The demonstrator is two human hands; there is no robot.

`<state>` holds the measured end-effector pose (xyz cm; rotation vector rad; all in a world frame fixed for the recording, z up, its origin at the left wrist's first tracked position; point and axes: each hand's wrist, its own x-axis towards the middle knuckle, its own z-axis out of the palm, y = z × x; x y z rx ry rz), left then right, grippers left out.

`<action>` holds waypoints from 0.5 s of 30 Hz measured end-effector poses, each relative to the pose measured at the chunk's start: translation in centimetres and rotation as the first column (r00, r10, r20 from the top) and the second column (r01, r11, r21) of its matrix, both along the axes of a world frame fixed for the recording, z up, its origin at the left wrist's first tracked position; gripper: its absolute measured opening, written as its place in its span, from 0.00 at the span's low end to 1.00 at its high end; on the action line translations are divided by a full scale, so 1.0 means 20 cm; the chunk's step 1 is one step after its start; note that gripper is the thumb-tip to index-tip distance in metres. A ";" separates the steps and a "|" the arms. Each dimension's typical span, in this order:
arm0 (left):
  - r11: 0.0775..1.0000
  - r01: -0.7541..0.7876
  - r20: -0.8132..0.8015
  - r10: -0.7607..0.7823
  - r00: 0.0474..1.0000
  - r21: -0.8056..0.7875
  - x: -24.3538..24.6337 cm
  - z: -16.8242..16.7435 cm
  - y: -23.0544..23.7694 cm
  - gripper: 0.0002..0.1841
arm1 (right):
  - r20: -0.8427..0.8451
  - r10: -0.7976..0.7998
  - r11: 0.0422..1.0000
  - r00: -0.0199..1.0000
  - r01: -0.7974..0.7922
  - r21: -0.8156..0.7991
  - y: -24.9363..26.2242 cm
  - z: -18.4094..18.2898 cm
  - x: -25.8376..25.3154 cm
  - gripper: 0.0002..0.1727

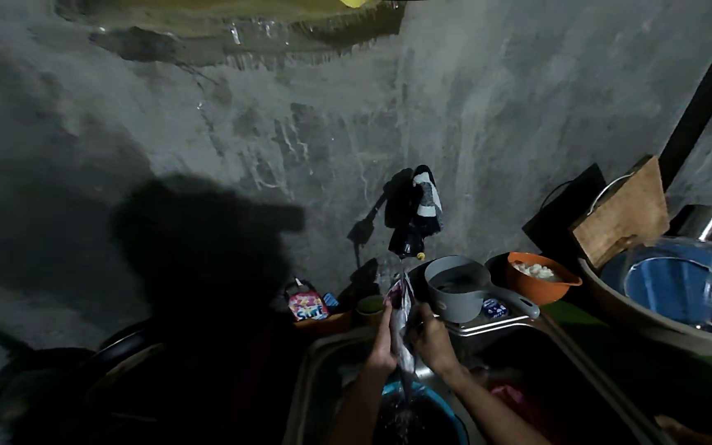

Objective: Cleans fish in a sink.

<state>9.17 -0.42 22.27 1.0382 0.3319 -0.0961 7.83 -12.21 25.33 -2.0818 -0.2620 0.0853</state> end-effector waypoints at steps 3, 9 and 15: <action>1.000 -0.008 0.094 0.009 0.996 -0.006 -0.02 -0.02 -0.01 0.28 | -0.063 -0.028 0.998 0.998 0.024 -0.062 0.01 0.02 -0.01 0.29; 1.000 0.003 0.424 -0.001 0.906 -0.003 -0.15 -0.14 0.02 0.27 | -0.103 0.048 0.989 0.993 -0.061 -0.132 0.05 0.05 -0.04 0.23; 0.996 0.014 0.398 -0.047 0.916 0.086 -0.17 -0.40 0.13 0.30 | -0.258 0.016 0.935 0.966 0.078 0.347 0.14 0.08 0.11 0.16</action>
